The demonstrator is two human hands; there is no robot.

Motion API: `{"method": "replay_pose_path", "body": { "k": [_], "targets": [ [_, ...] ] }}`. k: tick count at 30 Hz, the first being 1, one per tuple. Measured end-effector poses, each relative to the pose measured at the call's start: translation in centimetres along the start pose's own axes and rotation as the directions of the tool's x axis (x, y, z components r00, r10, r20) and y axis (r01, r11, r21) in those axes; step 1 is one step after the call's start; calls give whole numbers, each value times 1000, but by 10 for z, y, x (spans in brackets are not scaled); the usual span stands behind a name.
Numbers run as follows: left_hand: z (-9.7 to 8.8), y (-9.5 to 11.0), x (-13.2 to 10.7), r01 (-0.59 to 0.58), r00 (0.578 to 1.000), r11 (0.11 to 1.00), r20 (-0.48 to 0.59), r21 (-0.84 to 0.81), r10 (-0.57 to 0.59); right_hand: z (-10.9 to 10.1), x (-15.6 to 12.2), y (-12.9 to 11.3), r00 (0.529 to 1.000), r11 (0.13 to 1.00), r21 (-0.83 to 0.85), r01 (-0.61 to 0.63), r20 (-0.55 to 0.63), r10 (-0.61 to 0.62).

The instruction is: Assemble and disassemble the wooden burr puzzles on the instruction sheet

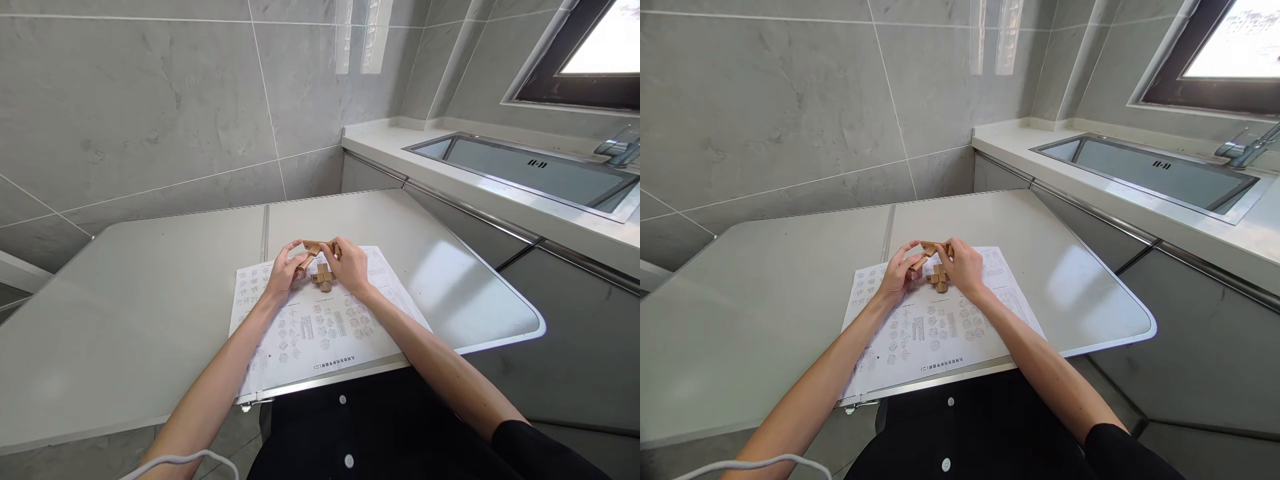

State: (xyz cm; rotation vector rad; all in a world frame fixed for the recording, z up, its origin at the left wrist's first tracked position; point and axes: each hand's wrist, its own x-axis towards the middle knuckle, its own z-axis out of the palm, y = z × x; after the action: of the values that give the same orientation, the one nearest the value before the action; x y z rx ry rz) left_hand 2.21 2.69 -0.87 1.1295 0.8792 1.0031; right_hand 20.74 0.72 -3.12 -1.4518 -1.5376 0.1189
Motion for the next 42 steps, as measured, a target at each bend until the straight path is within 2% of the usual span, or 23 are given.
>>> {"method": "replay_pose_path", "body": {
  "k": [10, 28, 34, 42],
  "targets": [
    [-1, -1, 1, 16, 999, 1000, 31, -18, -15, 0, 1, 2, 1000, 1000, 9, 8, -9, -8],
    [10, -7, -7, -87, 995, 994, 44, 64, 84, -2, 0, 4, 999, 1000, 9, -3, -49, 4],
    [10, -3, -6, -52, 997, 999, 56, 13, 51, -2, 1, 3, 998, 1000, 17, 9, -55, -8],
    [-3, 9, 0, 15, 993, 1000, 121, -6, -14, -4, 2, 1, 999, 1000, 22, 22, -49, -21]
  ]
}}
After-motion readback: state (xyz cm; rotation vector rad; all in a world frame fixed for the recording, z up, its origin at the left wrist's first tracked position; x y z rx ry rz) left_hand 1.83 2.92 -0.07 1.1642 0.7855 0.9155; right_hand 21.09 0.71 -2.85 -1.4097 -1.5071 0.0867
